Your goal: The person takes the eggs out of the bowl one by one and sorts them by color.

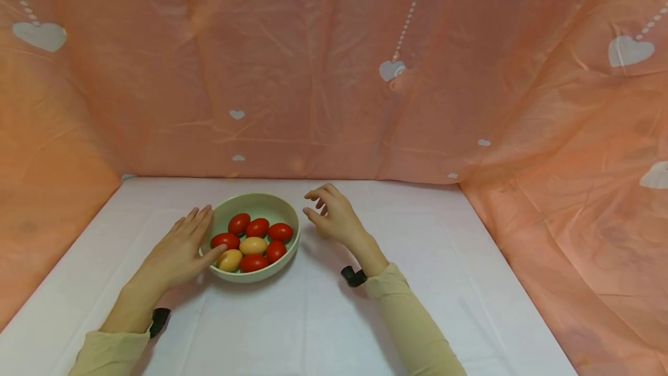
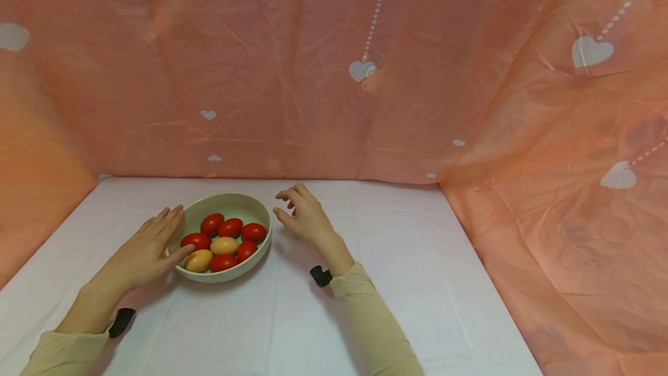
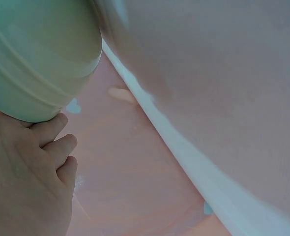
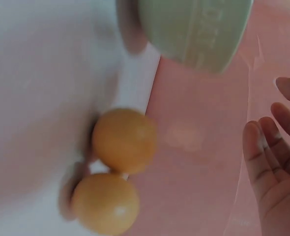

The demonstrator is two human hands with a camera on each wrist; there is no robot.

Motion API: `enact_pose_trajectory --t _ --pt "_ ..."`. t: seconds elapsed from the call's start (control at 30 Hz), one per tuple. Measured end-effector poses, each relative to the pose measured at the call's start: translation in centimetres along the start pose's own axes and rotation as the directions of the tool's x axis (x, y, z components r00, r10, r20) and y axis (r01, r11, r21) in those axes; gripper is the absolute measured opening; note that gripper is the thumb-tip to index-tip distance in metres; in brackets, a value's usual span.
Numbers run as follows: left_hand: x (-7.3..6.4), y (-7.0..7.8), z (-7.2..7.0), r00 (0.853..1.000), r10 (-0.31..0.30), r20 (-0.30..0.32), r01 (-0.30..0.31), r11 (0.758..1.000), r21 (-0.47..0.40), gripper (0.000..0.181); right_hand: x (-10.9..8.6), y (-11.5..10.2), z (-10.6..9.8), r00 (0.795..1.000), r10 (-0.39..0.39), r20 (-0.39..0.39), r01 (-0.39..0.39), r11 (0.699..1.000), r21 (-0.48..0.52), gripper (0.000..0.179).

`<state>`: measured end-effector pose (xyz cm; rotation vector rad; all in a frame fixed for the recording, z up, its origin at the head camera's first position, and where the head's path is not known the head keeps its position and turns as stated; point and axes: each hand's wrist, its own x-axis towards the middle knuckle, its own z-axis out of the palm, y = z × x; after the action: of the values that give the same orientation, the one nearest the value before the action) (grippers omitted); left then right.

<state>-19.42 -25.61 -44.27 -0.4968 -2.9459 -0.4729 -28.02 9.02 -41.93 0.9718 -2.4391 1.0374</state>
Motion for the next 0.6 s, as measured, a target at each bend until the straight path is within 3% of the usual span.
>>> enact_pose_trajectory --t 0.3,0.43,0.6 --pt "0.0 -0.1 0.0 1.0 -0.002 -0.006 0.002 1.0 -0.012 0.094 1.8 -2.1 1.8 0.977 -0.121 0.174 0.121 0.993 0.009 0.027" --pt "0.0 0.0 0.0 1.0 -0.001 -0.004 0.001 1.0 -0.013 0.094 2.4 -2.9 2.6 0.947 -0.115 0.299 0.129 0.991 -0.027 0.03" --pt "0.0 0.0 0.0 1.0 0.001 -0.004 -0.001 1.0 -0.01 0.093 3.2 -3.8 3.7 0.893 -0.117 0.434 0.167 0.983 -0.078 0.031"
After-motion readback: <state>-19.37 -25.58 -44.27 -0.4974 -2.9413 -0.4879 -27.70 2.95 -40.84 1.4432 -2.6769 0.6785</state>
